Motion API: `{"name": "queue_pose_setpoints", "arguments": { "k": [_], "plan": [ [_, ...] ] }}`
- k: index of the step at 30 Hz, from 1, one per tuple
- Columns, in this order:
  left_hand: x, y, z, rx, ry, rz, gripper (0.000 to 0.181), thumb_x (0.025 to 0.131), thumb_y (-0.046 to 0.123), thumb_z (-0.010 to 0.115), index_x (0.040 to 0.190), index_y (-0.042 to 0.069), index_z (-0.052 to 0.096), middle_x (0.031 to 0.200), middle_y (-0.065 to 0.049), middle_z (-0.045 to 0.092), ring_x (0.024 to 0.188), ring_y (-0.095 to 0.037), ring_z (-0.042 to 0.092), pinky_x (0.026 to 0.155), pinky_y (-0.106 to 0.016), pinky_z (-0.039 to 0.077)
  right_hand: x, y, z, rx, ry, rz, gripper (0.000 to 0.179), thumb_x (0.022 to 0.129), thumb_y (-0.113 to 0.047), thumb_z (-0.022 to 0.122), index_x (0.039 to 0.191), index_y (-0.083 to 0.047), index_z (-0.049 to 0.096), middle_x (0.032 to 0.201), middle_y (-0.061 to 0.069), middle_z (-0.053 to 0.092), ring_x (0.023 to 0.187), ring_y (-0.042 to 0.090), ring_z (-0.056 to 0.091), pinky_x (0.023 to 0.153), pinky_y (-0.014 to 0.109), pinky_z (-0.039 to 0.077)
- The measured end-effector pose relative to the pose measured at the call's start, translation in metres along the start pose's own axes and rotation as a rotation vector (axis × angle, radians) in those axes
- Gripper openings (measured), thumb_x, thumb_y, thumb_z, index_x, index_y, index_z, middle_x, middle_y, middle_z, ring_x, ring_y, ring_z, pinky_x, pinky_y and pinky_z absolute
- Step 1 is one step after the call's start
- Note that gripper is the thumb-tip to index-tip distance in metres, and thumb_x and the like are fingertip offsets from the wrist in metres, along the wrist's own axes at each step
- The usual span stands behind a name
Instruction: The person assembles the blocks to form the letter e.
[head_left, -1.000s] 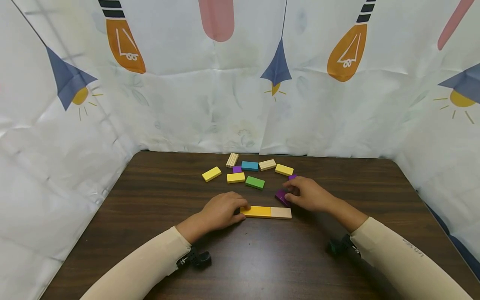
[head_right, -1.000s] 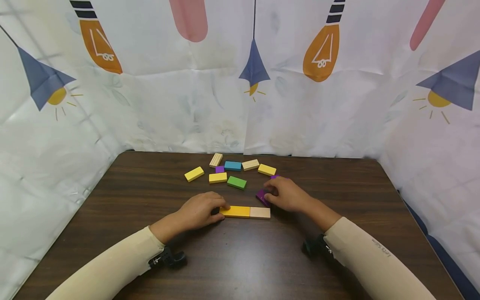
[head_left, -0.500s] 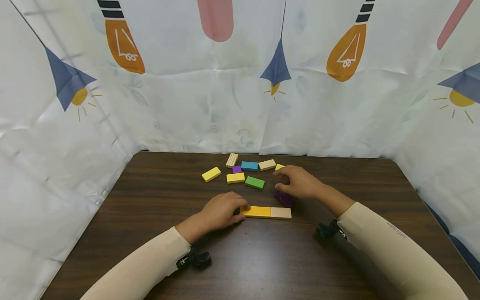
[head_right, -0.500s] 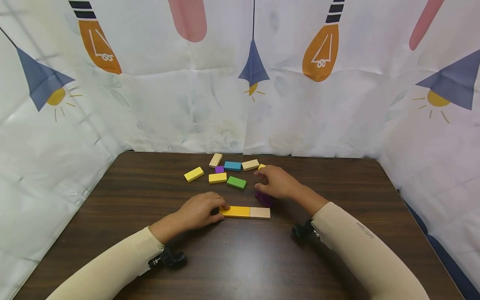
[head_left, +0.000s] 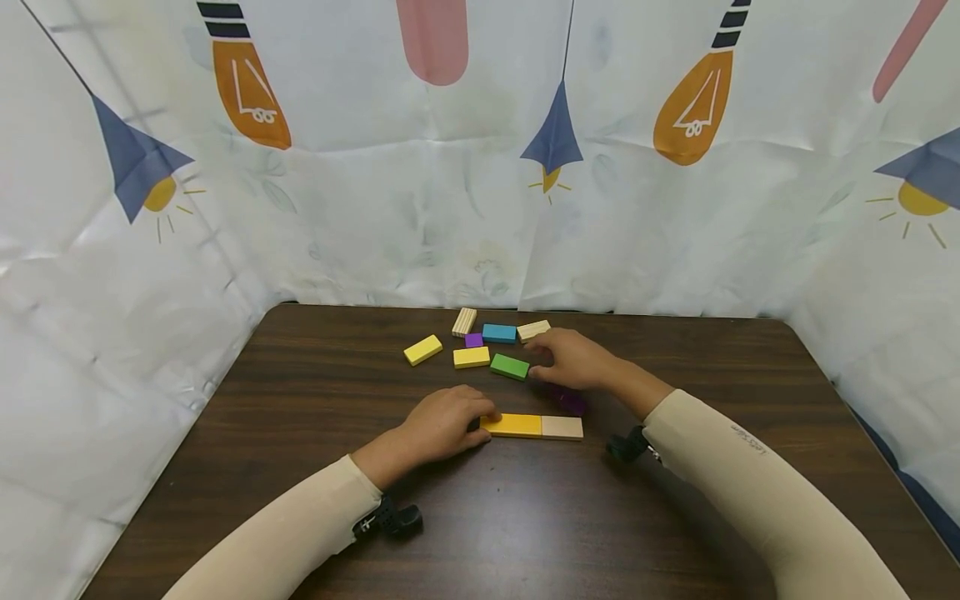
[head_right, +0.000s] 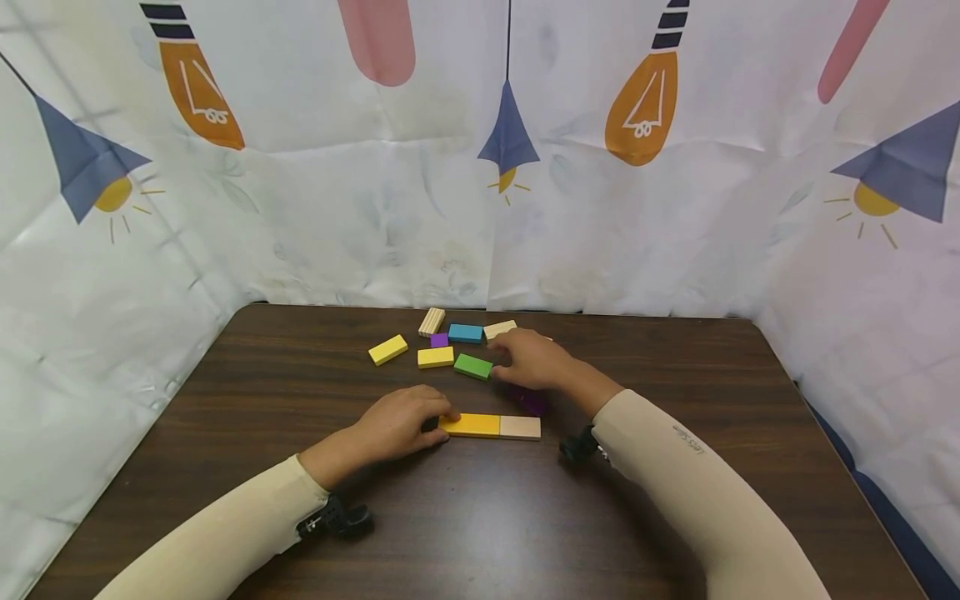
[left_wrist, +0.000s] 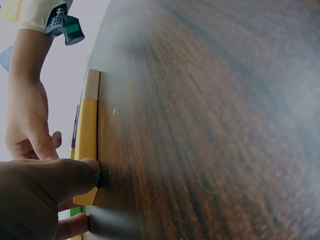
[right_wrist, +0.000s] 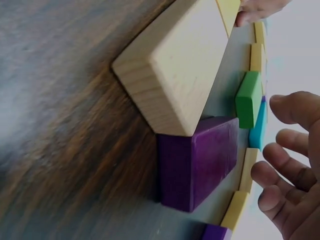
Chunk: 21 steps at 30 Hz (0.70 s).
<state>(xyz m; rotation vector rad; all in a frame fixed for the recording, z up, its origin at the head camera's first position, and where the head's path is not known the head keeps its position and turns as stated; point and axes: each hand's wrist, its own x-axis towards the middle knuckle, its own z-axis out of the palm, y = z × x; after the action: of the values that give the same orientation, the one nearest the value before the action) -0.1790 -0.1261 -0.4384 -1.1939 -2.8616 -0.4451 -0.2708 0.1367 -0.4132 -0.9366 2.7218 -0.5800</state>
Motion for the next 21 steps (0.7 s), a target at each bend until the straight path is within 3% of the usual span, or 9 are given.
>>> {"name": "queue_pose_setpoints", "arguments": {
  "k": [7,21],
  "plan": [
    [-0.001,0.0,0.0,0.005,0.009,0.008,0.022,0.091,0.026,0.08,0.111,0.018,0.075,0.107,0.005,0.07,0.104,-0.017,0.064,0.09,-0.038,0.054,0.01,-0.005,0.002,-0.03,-0.042,0.004,0.047,0.096,-0.031,0.074,0.135,-0.006,0.065,0.136,0.009,0.062,0.124,0.028,0.058,0.102,0.047,0.048],
    [0.0,0.0,0.0,0.001,0.009,0.009,0.021,0.091,0.026,0.08,0.11,0.018,0.075,0.106,0.005,0.07,0.104,-0.016,0.064,0.089,-0.038,0.055,0.026,-0.013,0.007,-0.026,-0.084,0.0,0.045,0.094,-0.027,0.077,0.131,-0.004,0.066,0.122,0.008,0.067,0.105,0.02,0.065,0.092,0.039,0.054]
  ]
}}
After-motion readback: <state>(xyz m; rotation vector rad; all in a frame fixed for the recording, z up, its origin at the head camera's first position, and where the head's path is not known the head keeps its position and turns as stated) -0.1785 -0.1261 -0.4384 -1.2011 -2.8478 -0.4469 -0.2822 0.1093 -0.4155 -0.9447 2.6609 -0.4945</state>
